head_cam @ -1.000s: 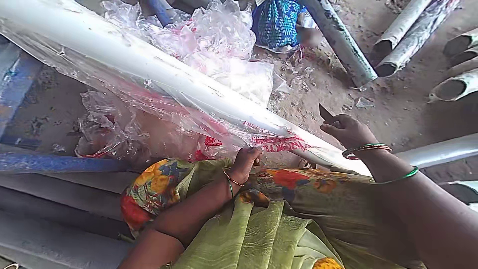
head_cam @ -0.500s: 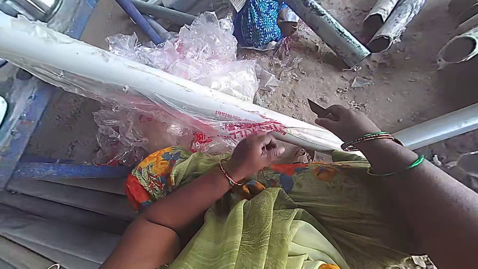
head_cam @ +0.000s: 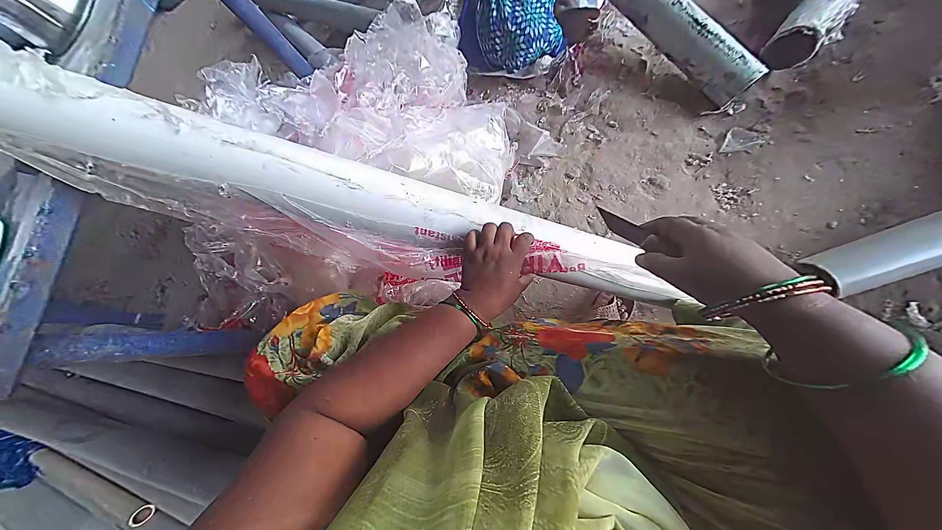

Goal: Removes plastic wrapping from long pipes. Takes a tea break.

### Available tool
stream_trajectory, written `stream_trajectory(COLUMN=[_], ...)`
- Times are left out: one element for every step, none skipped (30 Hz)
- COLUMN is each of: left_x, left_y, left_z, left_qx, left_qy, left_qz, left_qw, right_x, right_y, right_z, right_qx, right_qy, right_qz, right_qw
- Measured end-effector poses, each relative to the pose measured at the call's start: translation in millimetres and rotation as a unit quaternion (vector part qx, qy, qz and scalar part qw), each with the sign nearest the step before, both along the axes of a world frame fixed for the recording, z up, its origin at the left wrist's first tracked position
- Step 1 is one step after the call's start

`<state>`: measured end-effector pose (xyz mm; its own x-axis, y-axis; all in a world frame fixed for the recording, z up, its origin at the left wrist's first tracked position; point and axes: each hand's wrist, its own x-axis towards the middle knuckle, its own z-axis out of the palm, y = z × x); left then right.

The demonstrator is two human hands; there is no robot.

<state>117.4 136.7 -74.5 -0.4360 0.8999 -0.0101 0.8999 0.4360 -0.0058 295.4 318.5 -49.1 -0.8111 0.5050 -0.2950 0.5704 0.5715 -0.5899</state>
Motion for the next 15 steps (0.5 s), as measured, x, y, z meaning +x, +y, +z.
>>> stream_trajectory(left_x=[-0.6, -1.8, -3.9, -6.7, -9.7, -12.9, -15.9, -18.7, -20.7, -21.9, -21.8, -20.8, -19.6, -18.5, -17.8], left_y=[-1.7, -3.8, -5.9, -7.9, -10.0, -12.3, -14.7, -16.6, -18.1, -19.0, -20.0, -21.2, -22.8, -24.9, -26.8], left_z=[-4.5, -10.2, -16.7, -22.5, -27.6, -32.4, -36.2, -39.0, -40.9, -42.6, -42.8, -42.2, -41.6, -41.1, -41.8], left_qx=[0.024, 0.06, 0.103, 0.138, 0.161, 0.182, 0.198, 0.211, 0.222, 0.237, 0.248, 0.259, 0.265, 0.27, 0.276], left_qy=[0.007, 0.012, 0.017, 0.019, 0.015, 0.005, -0.006, -0.021, -0.036, -0.052, -0.066, -0.077, -0.085, -0.091, -0.096], left_qz=[-0.01, -0.025, -0.043, -0.06, -0.075, -0.089, -0.1, -0.109, -0.117, -0.124, -0.128, -0.128, -0.127, -0.127, -0.129], left_qw=[1.0, 0.998, 0.994, 0.988, 0.984, 0.979, 0.975, 0.971, 0.967, 0.962, 0.958, 0.954, 0.952, 0.95, 0.948], right_x=[-1.3, -2.9, -4.8, -6.8, -9.0, -10.7, -12.4, -13.9, -14.9, -15.3, -14.8, -13.5, -12.5, -11.7, -11.3], right_y=[-0.6, -1.0, -1.6, -2.4, -3.1, -3.7, -4.4, -4.8, -5.5, -6.6, -7.6, -7.7, -7.3, -6.9, -6.8], right_z=[-0.9, -1.2, -1.2, -0.8, -0.8, -2.3, -3.3, -4.5, -5.1, -5.0, -5.8, -7.9, -9.0, -9.9, -9.8], right_qx=[0.001, 0.002, 0.003, 0.007, 0.012, 0.019, 0.022, 0.022, 0.022, 0.025, 0.035, 0.05, 0.062, 0.072, 0.08], right_qy=[0.002, -0.001, -0.005, -0.012, -0.019, -0.021, -0.026, -0.032, -0.04, -0.043, -0.038, -0.021, -0.005, 0.01, 0.018], right_qz=[0.01, 0.019, 0.025, 0.03, 0.038, 0.049, 0.061, 0.077, 0.09, 0.103, 0.114, 0.126, 0.136, 0.145, 0.15], right_qw=[1.0, 1.0, 1.0, 0.999, 0.999, 0.998, 0.998, 0.996, 0.995, 0.993, 0.992, 0.991, 0.989, 0.987, 0.985])
